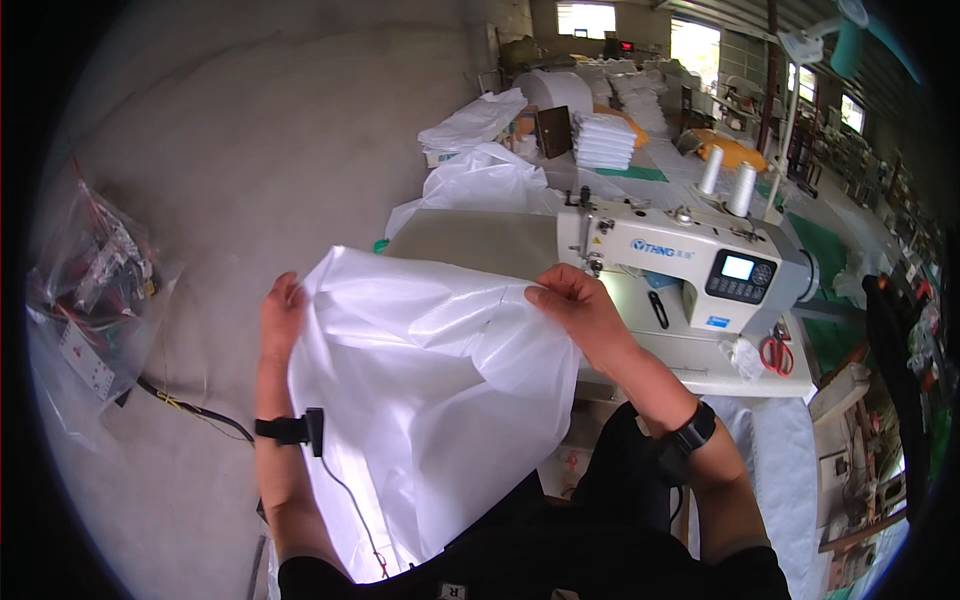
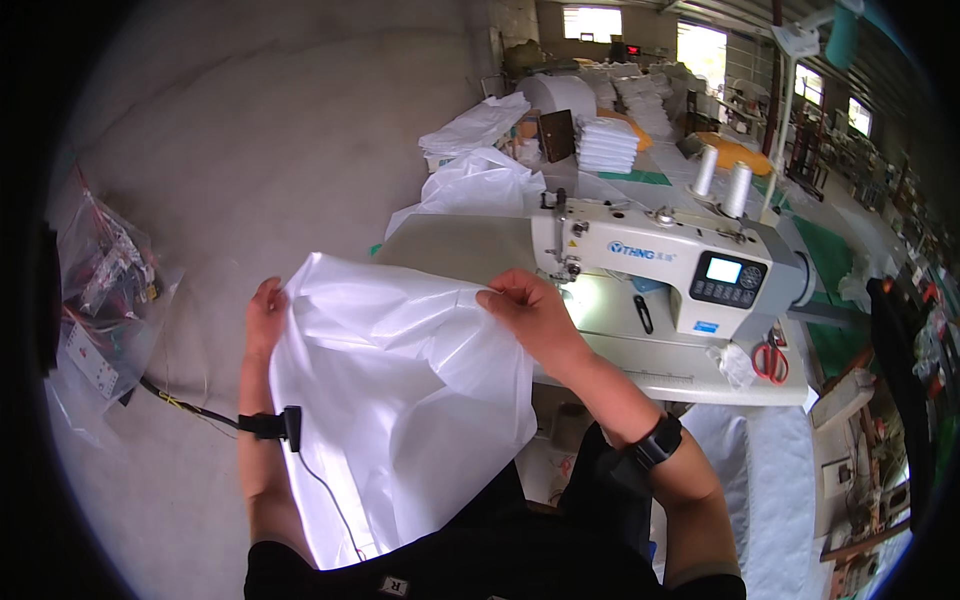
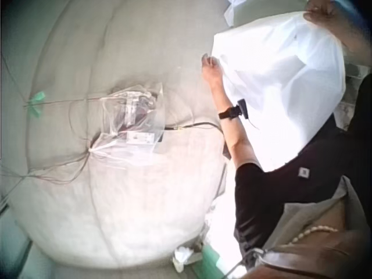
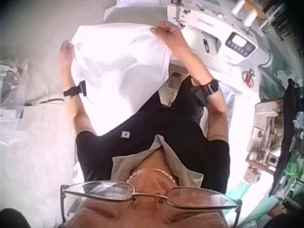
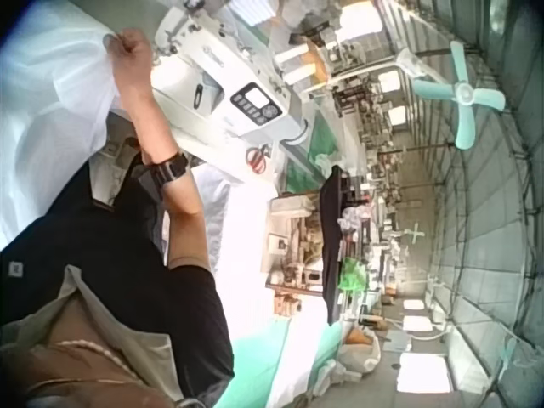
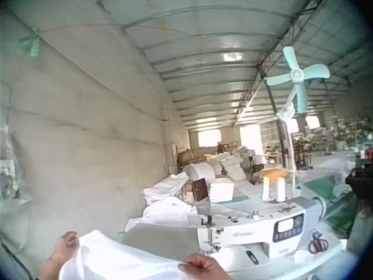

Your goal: Sewing white synthetic material using an industrial sewing machine.

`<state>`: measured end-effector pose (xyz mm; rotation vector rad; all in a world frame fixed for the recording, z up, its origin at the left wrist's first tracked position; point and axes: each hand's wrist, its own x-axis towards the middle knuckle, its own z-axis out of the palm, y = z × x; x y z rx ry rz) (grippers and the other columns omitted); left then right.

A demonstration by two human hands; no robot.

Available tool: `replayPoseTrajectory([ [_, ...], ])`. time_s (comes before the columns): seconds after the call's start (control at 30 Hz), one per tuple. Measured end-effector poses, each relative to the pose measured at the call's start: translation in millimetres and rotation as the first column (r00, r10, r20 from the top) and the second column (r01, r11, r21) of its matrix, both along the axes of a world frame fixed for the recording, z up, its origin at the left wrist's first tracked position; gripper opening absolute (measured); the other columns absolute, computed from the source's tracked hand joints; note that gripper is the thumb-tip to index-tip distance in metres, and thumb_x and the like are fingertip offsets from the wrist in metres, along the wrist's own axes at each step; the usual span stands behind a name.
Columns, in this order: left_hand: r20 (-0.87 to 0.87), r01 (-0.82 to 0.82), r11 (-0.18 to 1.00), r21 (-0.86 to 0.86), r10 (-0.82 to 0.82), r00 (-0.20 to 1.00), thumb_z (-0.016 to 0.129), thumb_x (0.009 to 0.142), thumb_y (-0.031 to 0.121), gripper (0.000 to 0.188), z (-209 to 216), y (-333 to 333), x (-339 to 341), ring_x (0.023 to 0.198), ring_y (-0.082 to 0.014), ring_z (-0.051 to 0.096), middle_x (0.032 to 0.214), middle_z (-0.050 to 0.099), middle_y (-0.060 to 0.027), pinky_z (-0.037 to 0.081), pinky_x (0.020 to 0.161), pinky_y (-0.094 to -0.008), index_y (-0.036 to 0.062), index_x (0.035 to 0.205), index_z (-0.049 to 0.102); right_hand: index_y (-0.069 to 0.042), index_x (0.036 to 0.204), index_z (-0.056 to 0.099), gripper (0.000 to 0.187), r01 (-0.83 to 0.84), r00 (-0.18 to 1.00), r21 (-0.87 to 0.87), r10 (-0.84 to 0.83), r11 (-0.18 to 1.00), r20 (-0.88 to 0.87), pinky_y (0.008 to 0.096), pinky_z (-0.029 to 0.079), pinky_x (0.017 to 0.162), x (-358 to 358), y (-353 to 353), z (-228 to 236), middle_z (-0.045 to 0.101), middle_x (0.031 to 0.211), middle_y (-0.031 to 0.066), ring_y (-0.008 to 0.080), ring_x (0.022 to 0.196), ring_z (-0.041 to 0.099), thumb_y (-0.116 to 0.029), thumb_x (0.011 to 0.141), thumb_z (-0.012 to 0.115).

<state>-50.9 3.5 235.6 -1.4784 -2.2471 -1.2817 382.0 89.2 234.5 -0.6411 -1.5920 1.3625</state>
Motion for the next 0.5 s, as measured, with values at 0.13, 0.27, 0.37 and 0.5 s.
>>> replayPoseTrajectory([
  [0.13, -0.321, 0.421, 0.893, 0.161, -0.356, 0.878, 0.066, 0.083, 0.027, 0.047, 5, 5, 80, 0.117, -0.0332, 0.05, 0.125, 0.053, -0.0171, 0.04, 0.098, -0.0367, 0.0038, 0.123, 0.054, -0.004, 0.093, 0.064, 0.013, -0.072, 0.996, -0.266, 0.054, 0.961, -0.077, 0.0208, 0.042, 0.065, -34, 24, -7, 0.06, 0.08, -0.0021, 0.0054, 0.072, 0.053, -0.013, 0.083, 0.067],
  [0.27, -0.503, 0.498, 0.866, -0.054, -0.454, 0.736, 0.071, 0.079, 0.032, 0.059, 2, 28, 144, 0.117, -0.0304, 0.049, 0.12, 0.057, -0.013, 0.04, 0.097, -0.0354, 0.0066, 0.129, 0.05, -0.003, 0.097, 0.066, 0.02, -0.19, 0.979, -0.208, 0.171, 0.959, -0.109, 0.0213, 0.042, 0.069, -56, 33, -24, 0.061, 0.083, -0.001, 0.0056, 0.076, 0.052, -0.016, 0.083, 0.068],
  [0.37, -0.195, 0.666, 0.724, -0.181, -0.69, 0.697, 0.071, 0.08, 0.027, 0.045, -11, 40, 152, 0.105, -0.0318, 0.055, 0.109, 0.06, -0.0142, 0.045, 0.088, -0.0363, 0.0066, 0.118, 0.057, -0.002, 0.1, 0.065, 0.023, -0.226, 0.972, -0.123, 0.232, 0.966, 0.04, 0.0217, 0.043, 0.071, -59, 39, -33, 0.061, 0.084, -0.0015, 0.0056, 0.077, 0.053, -0.018, 0.083, 0.068],
  [0.5, -0.14, 0.751, 0.636, -0.178, -0.772, 0.62, 0.065, 0.084, 0.015, 0.014, -66, 64, 130, 0.078, -0.0307, 0.059, 0.081, 0.062, -0.014, 0.047, 0.072, -0.0375, 0.0053, 0.093, 0.066, -0.001, 0.099, 0.063, 0.018, -0.271, 0.807, 0.181, 0.121, 0.945, 0.577, 0.0246, 0.044, 0.061, -43, 42, -46, 0.061, 0.077, 0.0006, 0.0063, 0.071, 0.054, -0.016, 0.087, 0.063],
])
